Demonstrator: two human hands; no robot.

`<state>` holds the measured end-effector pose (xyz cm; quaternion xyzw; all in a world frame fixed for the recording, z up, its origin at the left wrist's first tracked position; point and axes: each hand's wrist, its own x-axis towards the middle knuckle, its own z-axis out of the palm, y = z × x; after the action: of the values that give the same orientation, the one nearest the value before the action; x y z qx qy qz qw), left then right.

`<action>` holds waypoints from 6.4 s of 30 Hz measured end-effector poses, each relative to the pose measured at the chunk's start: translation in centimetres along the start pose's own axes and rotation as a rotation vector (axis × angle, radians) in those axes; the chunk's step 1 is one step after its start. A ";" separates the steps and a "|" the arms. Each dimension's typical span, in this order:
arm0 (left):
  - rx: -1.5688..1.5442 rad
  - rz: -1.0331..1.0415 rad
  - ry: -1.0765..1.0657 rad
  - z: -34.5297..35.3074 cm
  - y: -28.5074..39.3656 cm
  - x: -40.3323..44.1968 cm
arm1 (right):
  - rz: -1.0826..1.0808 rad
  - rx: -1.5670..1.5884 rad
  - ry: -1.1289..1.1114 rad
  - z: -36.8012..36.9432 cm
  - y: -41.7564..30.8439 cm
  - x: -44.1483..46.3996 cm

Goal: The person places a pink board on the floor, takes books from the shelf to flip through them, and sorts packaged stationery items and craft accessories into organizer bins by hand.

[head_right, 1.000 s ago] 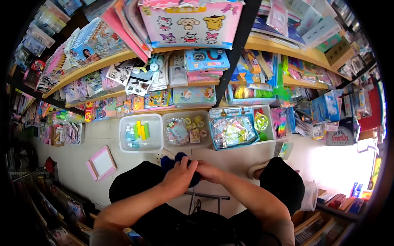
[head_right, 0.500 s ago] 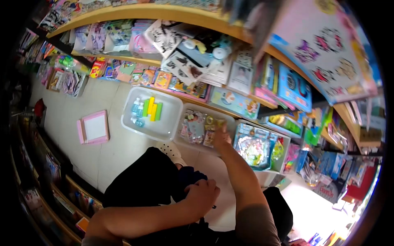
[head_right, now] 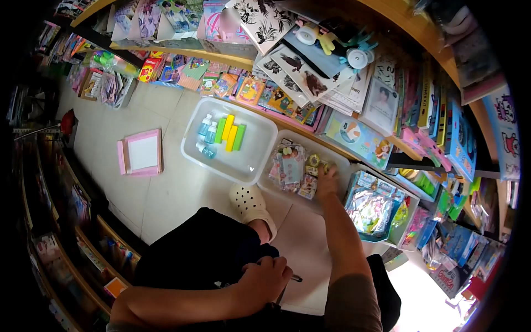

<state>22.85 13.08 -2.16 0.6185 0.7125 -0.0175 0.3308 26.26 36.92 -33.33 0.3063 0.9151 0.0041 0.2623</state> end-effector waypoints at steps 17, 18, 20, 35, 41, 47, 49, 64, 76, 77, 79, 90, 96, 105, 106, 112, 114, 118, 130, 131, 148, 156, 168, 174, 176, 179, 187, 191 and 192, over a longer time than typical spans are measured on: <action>0.039 0.099 -0.049 -1.0 0.7 0.7 | 0.049 0.418 -0.067 -4.9 1.6 -0.5; 0.044 0.102 -0.058 -1.1 0.8 0.6 | 0.066 0.411 -0.072 -5.9 1.5 -0.6; 0.049 0.107 -0.068 -1.1 0.8 0.5 | 0.075 0.462 -0.087 -8.9 1.3 -1.7; -0.490 0.018 0.226 6.8 1.2 0.5 | -0.178 0.873 -0.008 -14.1 -16.5 1.2; -0.579 0.002 0.145 4.3 0.0 -0.2 | -0.066 0.768 0.029 -13.0 -17.7 2.4; -0.624 0.086 0.452 4.0 -0.1 -1.4 | 0.083 0.862 0.139 -7.5 -8.4 2.8; -0.655 0.047 0.112 3.5 -0.1 -0.9 | 0.227 0.754 0.196 -5.1 -5.3 1.5; -0.280 0.052 0.287 4.0 0.6 0.9 | 0.532 0.933 0.148 1.4 -3.5 -3.3; -0.097 0.031 -0.221 0.5 1.0 0.9 | -0.396 0.883 0.365 -10.9 -14.6 -6.1; -0.079 0.027 -0.158 0.6 1.0 1.1 | -0.416 0.853 0.327 -10.7 -14.8 -6.2; -0.041 0.022 -0.027 0.7 1.0 1.2 | -0.449 0.788 0.257 -10.8 -14.5 -6.8; -0.125 0.259 0.263 -3.1 5.3 2.5 | 0.076 1.932 -0.708 -9.3 3.8 -24.2; -0.422 0.459 0.345 -3.5 12.1 4.5 | 0.324 2.425 -0.579 -17.6 8.2 -35.4; -0.343 0.767 0.157 -0.7 18.8 6.3 | 0.037 2.561 -0.006 -10.6 13.8 -39.5; -0.327 0.805 0.190 -0.5 19.2 6.6 | -0.131 2.201 0.178 -8.7 13.9 -38.6; -0.419 0.892 0.304 -1.4 21.5 8.9 | -0.173 2.618 0.123 -9.9 15.6 -39.1; -0.473 0.935 0.287 -1.3 22.1 9.6 | -0.267 2.153 0.280 -9.6 17.2 -38.7; -0.641 0.884 0.226 -2.8 23.6 10.6 | -0.292 0.974 0.713 -10.3 20.5 -38.8; 0.056 -0.107 0.317 6.8 8.1 28.3 | -0.021 2.888 0.410 -8.4 22.4 -38.8; 0.059 -0.042 0.294 7.6 8.4 28.5 | -0.015 2.938 0.445 -8.2 22.4 -38.6; 0.259 0.080 0.280 7.9 14.4 32.0 | 0.142 2.851 0.533 -9.4 23.9 -36.3; 0.498 0.261 0.229 8.6 12.8 35.5 | -0.164 3.471 0.297 -8.7 23.1 -35.6; 0.221 0.076 0.183 2.4 10.8 32.7 | 0.296 1.449 0.713 -9.7 24.6 -34.5; -0.803 -0.139 0.051 0.5 6.7 31.1 | 0.016 2.869 0.815 -9.1 23.6 -33.3; -1.165 -0.195 0.029 -0.5 7.5 28.4 | -0.029 3.111 0.800 -9.2 23.4 -33.0; -1.436 -0.200 0.019 -0.9 8.1 25.2 | 0.272 1.759 0.991 -12.4 24.1 -34.2; -1.537 -0.270 0.004 -5.3 11.6 17.4 | 0.163 3.007 0.483 -12.4 21.7 -32.4; -1.298 -0.292 -0.055 -3.5 15.1 13.8 | 0.386 2.321 0.446 -10.1 14.8 -30.4; -1.243 -0.244 -0.030 -1.3 15.3 13.5 | 0.510 2.044 0.465 -10.9 13.0 -31.6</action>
<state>35.74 28.97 -1.91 0.2249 0.6502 0.3533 0.6339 49.54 31.36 -6.62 0.5536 0.4219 -0.6492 -0.3066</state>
